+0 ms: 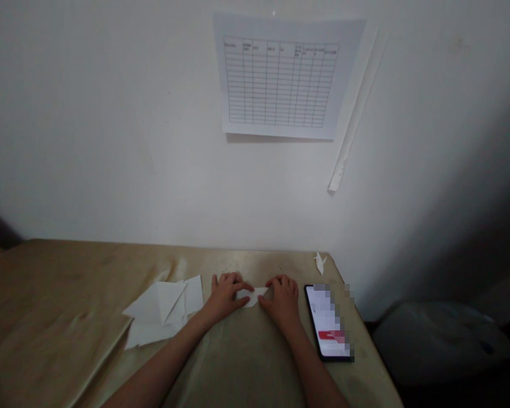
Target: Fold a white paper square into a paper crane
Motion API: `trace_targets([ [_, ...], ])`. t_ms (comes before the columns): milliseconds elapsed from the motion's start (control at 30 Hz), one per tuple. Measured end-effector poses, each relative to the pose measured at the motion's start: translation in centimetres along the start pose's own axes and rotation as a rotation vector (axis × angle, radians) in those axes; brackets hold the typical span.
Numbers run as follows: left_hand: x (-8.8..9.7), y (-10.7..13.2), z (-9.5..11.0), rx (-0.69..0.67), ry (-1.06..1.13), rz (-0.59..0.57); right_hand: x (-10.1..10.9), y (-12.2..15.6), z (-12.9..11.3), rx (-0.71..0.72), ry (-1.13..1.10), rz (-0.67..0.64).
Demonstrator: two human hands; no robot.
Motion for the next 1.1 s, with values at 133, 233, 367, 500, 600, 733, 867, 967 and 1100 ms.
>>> trace_targets([
  [133, 0.2, 0.0, 0.1, 0.005, 0.001, -0.013, 0.2, 0.2, -0.3, 0.011, 0.006, 0.009],
  [233, 0.2, 0.0, 0.2, 0.005, -0.003, -0.013, 0.2, 0.3, -0.4, 0.016, 0.013, 0.014],
  [367, 0.1, 0.0, 0.1, 0.008, -0.009, -0.009, 0.2, 0.4, -0.6, 0.024, 0.045, -0.002],
  [500, 0.0, -0.1, 0.0, 0.016, 0.001, -0.015, 0.3, 0.6, -0.7, 0.040, 0.046, -0.008],
  [600, 0.0, 0.0, 0.0, 0.017, 0.003, -0.010, 0.3, 0.7, -0.7, 0.047, 0.043, -0.006],
  [733, 0.0, 0.1, 0.1, 0.009, -0.009, 0.002, 0.1, 0.6, -0.1, 0.062, 0.035, -0.018],
  [867, 0.1, 0.3, 0.2, 0.015, -0.008, 0.003, 0.0, 0.2, 0.6, 0.041, -0.038, -0.025],
  [967, 0.1, 0.4, 0.5, 0.019, 0.000, 0.016, 0.1, 0.1, 0.7, 0.018, -0.067, -0.018],
  [1100, -0.1, 0.5, 0.8, 0.019, 0.016, 0.027, 0.4, 0.4, 0.0, 0.038, -0.034, 0.012],
])
Point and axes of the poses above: each hand's wrist, its own y-axis away from the middle knuckle, its own x-axis out of the back of the hand, z = x × y, the point moved 3 cm from there along -y, towards the middle knuckle, and after that the axes turned 2 degrees about y, right-handed, at the moved point
